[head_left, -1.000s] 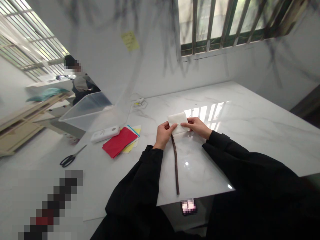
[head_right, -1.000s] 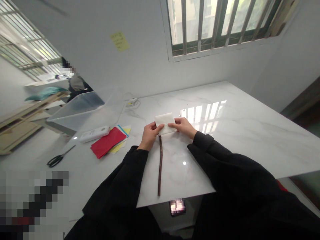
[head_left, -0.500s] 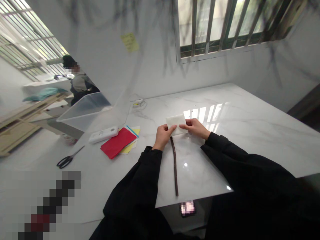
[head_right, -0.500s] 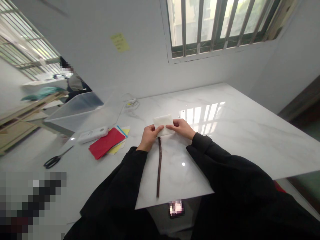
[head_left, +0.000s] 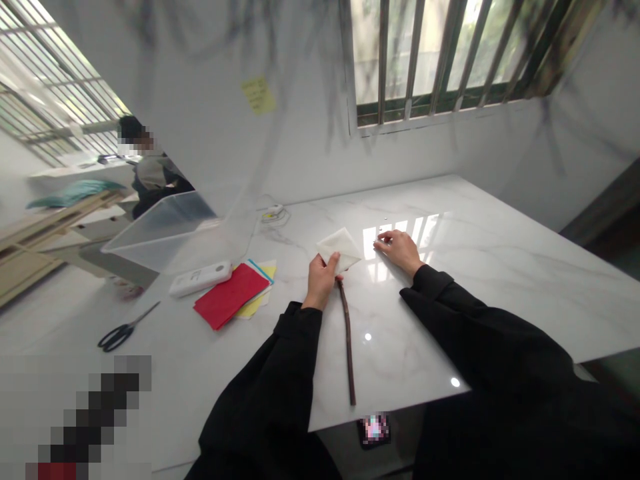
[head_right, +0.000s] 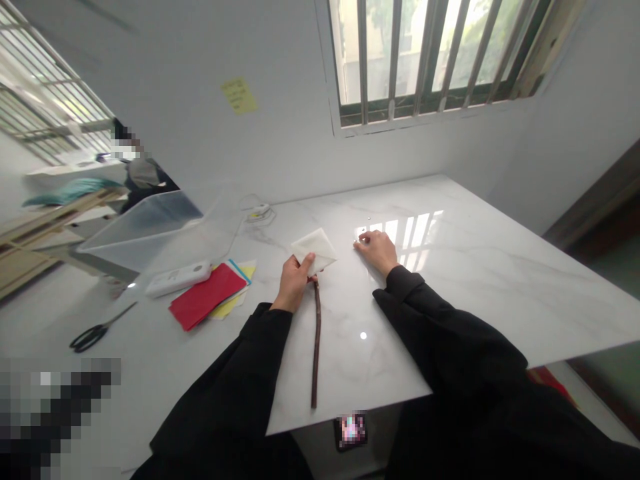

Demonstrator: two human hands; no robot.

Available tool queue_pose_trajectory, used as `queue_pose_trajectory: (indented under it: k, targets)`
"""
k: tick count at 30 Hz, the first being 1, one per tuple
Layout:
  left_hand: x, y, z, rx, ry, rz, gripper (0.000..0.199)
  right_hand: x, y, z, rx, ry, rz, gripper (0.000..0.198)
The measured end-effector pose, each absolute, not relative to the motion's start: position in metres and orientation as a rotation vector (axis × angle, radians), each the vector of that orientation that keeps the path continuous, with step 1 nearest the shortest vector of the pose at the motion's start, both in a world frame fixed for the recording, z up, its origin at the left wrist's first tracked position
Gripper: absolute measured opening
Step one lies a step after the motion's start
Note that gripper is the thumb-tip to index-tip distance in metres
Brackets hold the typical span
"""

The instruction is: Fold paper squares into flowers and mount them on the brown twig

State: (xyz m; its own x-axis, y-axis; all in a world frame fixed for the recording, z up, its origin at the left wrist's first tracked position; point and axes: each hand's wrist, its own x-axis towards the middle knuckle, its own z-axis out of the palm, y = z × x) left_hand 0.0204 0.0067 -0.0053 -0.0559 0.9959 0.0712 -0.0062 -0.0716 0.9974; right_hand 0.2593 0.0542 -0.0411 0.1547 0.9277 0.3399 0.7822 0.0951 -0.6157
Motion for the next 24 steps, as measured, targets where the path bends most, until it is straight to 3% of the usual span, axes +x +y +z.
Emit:
queue_pose_trajectory:
  k: [15,24]
  targets:
    - [0.022,0.009,-0.012,1.322,1.219,1.314,0.036,0.256,0.059,-0.027,-1.589,-1.521,0.381,0.010]
    - [0.021,0.009,-0.012,1.333,1.136,1.307,0.039,0.244,0.039,-0.025,-1.213,-1.457,0.871,0.013]
